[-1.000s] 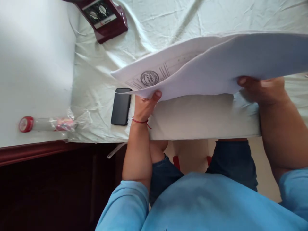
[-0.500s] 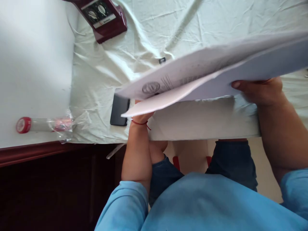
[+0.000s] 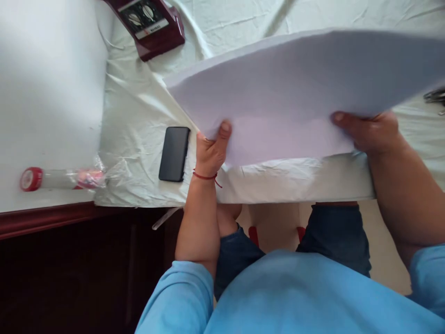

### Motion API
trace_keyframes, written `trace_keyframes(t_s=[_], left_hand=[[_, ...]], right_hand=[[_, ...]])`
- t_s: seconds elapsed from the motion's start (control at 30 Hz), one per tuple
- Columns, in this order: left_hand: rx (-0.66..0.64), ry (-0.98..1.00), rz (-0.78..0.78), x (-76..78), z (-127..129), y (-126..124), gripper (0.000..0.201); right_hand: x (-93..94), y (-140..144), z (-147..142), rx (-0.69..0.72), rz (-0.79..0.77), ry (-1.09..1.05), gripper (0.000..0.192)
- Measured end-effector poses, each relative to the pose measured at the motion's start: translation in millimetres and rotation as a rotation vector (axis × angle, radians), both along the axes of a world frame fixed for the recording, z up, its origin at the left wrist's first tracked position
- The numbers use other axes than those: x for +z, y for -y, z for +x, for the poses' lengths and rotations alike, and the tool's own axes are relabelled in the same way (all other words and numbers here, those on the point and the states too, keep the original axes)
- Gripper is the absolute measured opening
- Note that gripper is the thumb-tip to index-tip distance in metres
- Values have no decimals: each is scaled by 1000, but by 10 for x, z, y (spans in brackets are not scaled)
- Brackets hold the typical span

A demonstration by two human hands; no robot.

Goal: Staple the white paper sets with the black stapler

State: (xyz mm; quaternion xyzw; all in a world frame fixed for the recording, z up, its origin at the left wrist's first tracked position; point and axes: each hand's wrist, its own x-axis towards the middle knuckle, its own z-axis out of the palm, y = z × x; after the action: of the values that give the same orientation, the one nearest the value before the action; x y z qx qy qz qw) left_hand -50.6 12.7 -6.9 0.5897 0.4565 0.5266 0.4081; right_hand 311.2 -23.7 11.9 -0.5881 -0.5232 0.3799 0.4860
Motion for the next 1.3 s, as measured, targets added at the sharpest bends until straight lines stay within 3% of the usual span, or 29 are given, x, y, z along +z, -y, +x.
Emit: trace_keyframes(t_s=[0.1, 0.23, 0.3, 0.4, 0.5, 0.6, 0.73, 0.83, 0.93, 1.03, 1.1, 1.3], left_hand=[[-1, 47, -37, 54, 101, 24, 56], [-179, 8, -317, 48, 130, 63, 62], [-229, 10, -407, 7, 118, 63, 63], [-217, 72, -347, -18, 99, 26, 61], [-188, 140, -269, 34, 97, -33, 65], [-162, 147, -340, 84, 105, -73, 56], [-124, 41, -399, 50, 83, -94, 35], [-100, -170, -311, 20, 32, -112, 19], [-107, -439, -150, 62, -3, -112, 19], [-223, -657, -61, 143, 3, -75, 26], [-280, -696, -72, 178, 17, -44, 28], [-229, -683, -128, 181, 49, -31, 28]], right_hand=[[23, -1, -9, 89, -14, -103, 47], [17, -32, 74, 81, -228, -125, 51], [18, -45, 100, 57, -258, -117, 48], [49, -40, 115, 33, -283, -110, 46], [83, -21, 151, 59, -477, -70, 54], [70, -29, 201, 134, -605, 62, 64], [16, -75, 210, 241, -510, 202, 74], [-5, -85, 189, 234, -408, 229, 68], [-8, -75, 187, 226, -420, 194, 60], [1, -67, 191, 223, -443, 167, 58], [16, -63, 181, 225, -441, 126, 60], [83, -49, 122, 128, -369, 14, 53]])
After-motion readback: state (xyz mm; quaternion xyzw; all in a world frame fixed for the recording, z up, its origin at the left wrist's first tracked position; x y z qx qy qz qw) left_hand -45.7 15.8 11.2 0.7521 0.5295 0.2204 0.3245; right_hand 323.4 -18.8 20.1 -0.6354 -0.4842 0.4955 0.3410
